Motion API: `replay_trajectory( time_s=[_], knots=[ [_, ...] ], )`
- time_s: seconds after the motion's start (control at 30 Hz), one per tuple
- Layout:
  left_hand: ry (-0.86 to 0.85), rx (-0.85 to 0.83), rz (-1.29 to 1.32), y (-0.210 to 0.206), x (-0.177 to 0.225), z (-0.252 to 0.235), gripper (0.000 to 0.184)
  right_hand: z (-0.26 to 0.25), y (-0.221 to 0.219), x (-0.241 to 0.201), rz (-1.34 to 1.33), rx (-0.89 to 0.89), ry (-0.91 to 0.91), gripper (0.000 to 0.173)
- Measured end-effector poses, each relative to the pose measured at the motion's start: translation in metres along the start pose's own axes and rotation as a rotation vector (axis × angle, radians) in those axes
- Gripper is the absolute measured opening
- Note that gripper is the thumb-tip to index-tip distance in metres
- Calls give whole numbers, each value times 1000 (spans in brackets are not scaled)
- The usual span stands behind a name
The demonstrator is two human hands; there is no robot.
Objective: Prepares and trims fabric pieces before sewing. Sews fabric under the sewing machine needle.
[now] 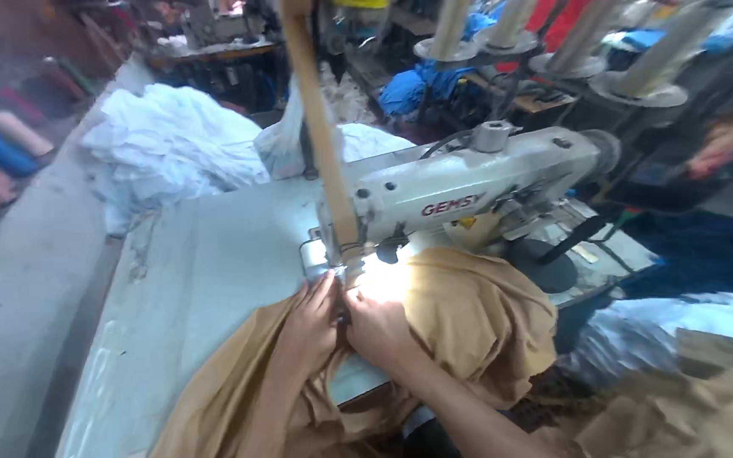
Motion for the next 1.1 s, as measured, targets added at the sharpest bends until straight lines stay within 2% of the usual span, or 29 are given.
replay_trajectory(
  time_s=[0.17,0.27,0.4,0.43,0.5,0.53,0.6,0.63,0.67,0.73,0.83,0.93,1.1],
  knots=[
    [-32,36,-35,-3,-7,-7,43,5,-5,10,-67,94,43,35],
    [5,-19,6,2,-20,-19,50,17,-3,12,-118,37,63,44],
    [93,-76,4,17,-24,-36,38,22,10,12,-193,-125,66,37],
    [137,-27,-19,20,-21,-34,35,20,12,12,-211,-148,66,34],
    [247,206,8,28,-5,-27,33,14,16,13,-242,-181,56,35],
    [312,330,129,33,10,-23,33,12,19,14,-250,-195,46,36],
    [410,482,564,32,40,-10,30,8,12,16,-246,-111,52,32],
    [431,480,749,24,50,-4,30,6,7,18,-231,-45,60,31],
    [462,439,809,14,55,3,30,3,2,22,-213,-2,71,30],
    [455,377,566,2,52,15,30,0,1,33,-191,-19,106,35],
    [372,294,190,-3,42,26,29,-2,-1,55,-165,39,227,32],
    [343,182,87,-2,46,25,32,3,0,57,-102,61,296,37],
    [336,116,21,-6,47,20,38,2,1,51,13,42,291,53]
  ],
)
Point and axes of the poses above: each hand's wrist, its own z-axis away from the middle knuckle, its own y-axis out of the back of the hand, x = y × z, the point moved 1 cm from there along -z, towards the middle knuckle, and after that the axes turned 9 degrees about -x, right-handed, at the moved point
